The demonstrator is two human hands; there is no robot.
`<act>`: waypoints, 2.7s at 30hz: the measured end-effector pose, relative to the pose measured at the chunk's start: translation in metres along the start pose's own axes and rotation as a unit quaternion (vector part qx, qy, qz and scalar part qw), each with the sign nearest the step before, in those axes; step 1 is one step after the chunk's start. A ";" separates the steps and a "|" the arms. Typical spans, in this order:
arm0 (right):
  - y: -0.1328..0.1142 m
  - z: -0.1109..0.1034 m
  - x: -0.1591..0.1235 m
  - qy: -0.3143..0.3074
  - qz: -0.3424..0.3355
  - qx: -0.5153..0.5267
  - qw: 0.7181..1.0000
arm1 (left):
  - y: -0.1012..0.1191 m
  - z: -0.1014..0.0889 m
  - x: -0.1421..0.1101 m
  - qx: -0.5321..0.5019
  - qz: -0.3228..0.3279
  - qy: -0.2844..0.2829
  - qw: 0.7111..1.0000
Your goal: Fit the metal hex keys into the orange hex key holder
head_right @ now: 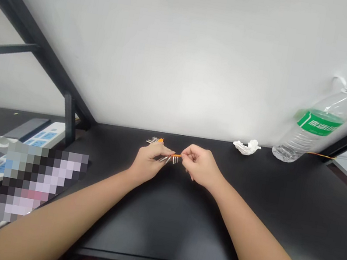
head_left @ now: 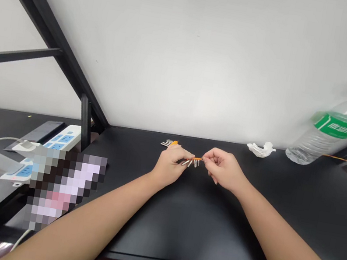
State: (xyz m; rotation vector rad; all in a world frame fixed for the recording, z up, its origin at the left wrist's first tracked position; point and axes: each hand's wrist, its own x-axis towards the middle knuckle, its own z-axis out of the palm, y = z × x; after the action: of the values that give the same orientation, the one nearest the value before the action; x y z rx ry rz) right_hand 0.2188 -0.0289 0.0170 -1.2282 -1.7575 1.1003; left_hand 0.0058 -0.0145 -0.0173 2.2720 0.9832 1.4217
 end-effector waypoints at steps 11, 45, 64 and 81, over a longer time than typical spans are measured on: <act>-0.003 0.002 0.000 0.024 -0.030 -0.075 0.996 | -0.002 0.002 0.000 -0.001 0.012 -0.001 1.000; 0.009 0.011 0.005 0.063 -0.217 -0.415 0.882 | -0.003 0.000 0.003 0.028 -0.039 0.006 0.999; -0.002 -0.006 0.000 0.069 -0.147 -0.232 0.959 | -0.012 -0.002 0.002 0.055 -0.082 0.020 0.995; -0.002 -0.008 0.001 0.087 -0.154 -0.248 0.952 | -0.010 -0.002 0.002 0.048 -0.060 0.014 0.997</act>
State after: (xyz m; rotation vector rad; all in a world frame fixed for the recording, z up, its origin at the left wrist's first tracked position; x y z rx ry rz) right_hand 0.2250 -0.0265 0.0217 -1.2287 -2.0665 0.3652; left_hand 0.0004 -0.0058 -0.0208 2.2233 1.1991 1.3885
